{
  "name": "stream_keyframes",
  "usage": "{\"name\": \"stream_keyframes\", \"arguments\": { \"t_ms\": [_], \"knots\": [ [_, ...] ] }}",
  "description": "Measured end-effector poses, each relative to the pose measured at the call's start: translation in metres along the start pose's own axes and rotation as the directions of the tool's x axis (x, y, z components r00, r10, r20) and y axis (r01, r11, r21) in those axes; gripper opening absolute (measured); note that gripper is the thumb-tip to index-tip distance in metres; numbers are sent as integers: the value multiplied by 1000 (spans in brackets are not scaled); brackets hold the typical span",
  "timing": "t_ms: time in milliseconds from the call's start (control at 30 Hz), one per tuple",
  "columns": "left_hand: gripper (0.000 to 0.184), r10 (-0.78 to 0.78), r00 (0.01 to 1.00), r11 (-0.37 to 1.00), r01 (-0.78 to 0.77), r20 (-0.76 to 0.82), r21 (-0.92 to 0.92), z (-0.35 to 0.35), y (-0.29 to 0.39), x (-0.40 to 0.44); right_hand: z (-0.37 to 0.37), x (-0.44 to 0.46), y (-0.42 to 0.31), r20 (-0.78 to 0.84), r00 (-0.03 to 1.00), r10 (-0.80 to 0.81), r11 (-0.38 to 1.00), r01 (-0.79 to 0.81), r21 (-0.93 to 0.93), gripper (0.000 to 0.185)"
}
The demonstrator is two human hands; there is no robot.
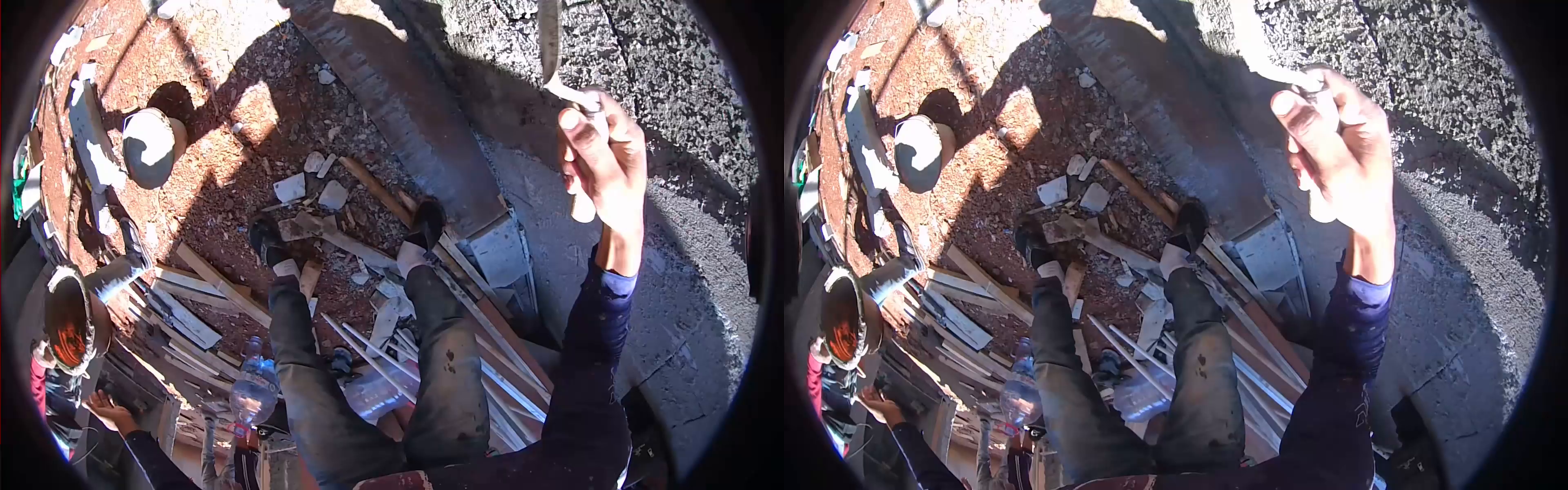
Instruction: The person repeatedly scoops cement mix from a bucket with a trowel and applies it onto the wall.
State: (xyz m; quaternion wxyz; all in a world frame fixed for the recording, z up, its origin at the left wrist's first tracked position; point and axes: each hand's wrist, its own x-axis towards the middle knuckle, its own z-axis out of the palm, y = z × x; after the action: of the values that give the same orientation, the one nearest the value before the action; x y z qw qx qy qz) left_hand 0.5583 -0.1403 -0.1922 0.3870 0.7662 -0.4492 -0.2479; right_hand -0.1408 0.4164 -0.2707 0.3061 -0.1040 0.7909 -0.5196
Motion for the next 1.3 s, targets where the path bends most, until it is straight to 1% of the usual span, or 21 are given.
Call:
{"name": "stream_keyframes", "arguments": {
  "t_ms": [33,67,100,167,200,233,267,400,533,633,700,767,800,867,933,1000,1033,1067,1133,1200,1300],
  "knots": [
    [61,-13,999,998,11,31,69,-13,-38,-1,-1,-1,-19,-13,988,-152,985,152,83,13],
    [43,1,992,939,-43,124,341,-33,-77,-10,1,-1,-23,-36,992,-123,991,125,56,13],
    [29,-71,995,947,47,65,316,-26,-116,-38,3,0,-23,-59,993,-99,995,101,27,13],
    [26,-219,972,936,185,84,301,5,-178,-74,14,0,-2,-13,998,61,986,-63,-157,13],
    [30,-312,921,878,185,233,442,28,-198,-91,19,-2,22,-4,996,89,904,-82,-420,16],
    [42,-322,869,892,144,376,429,68,-200,-120,40,-8,29,-38,982,186,850,-181,-496,20],
    [55,-278,808,928,85,520,363,109,-192,-148,55,-14,55,27,991,133,798,-91,-595,26],
    [68,-351,510,914,369,785,169,297,-222,-148,133,-62,129,201,904,378,804,-213,-554,28],
    [58,-454,583,830,552,674,82,481,-210,-129,216,-97,147,285,807,516,771,-293,-566,32],
    [53,-398,603,831,557,691,-8,507,-205,-136,268,-104,156,298,798,525,765,-288,-576,36],
    [43,-327,608,887,461,724,15,483,-241,-150,312,-80,147,247,805,540,725,-295,-623,39],
    [29,-274,579,951,282,768,127,427,-261,-166,362,-29,146,386,895,223,811,50,-583,38],
    [24,-216,547,957,281,809,66,389,-284,-181,395,9,118,420,871,255,747,98,-658,36],
    [32,-406,329,910,232,852,344,294,-287,-197,460,81,66,498,843,204,624,281,-730,32],
    [45,-367,294,930,144,882,338,197,-288,-212,516,146,22,552,805,219,342,466,-816,29],
    [40,-570,247,822,194,784,536,115,-294,-217,557,198,22,718,694,-52,104,719,-688,20],
    [41,-627,281,767,382,726,515,81,-297,-224,577,220,35,838,523,-154,-35,845,-534,17],
    [42,-655,314,754,341,688,562,50,-299,-227,602,241,53,932,362,-24,-188,914,-360,21],
    [45,-670,389,736,238,633,633,5,-310,-232,666,227,51,739,634,226,202,712,-673,30],
    [47,-659,429,734,183,618,655,-22,-321,-247,694,221,83,752,628,198,447,625,-640,41],
    [47,-666,478,735,291,573,612,-46,-319,-266,711,204,127,667,735,123,546,511,-664,43]
  ]
}}
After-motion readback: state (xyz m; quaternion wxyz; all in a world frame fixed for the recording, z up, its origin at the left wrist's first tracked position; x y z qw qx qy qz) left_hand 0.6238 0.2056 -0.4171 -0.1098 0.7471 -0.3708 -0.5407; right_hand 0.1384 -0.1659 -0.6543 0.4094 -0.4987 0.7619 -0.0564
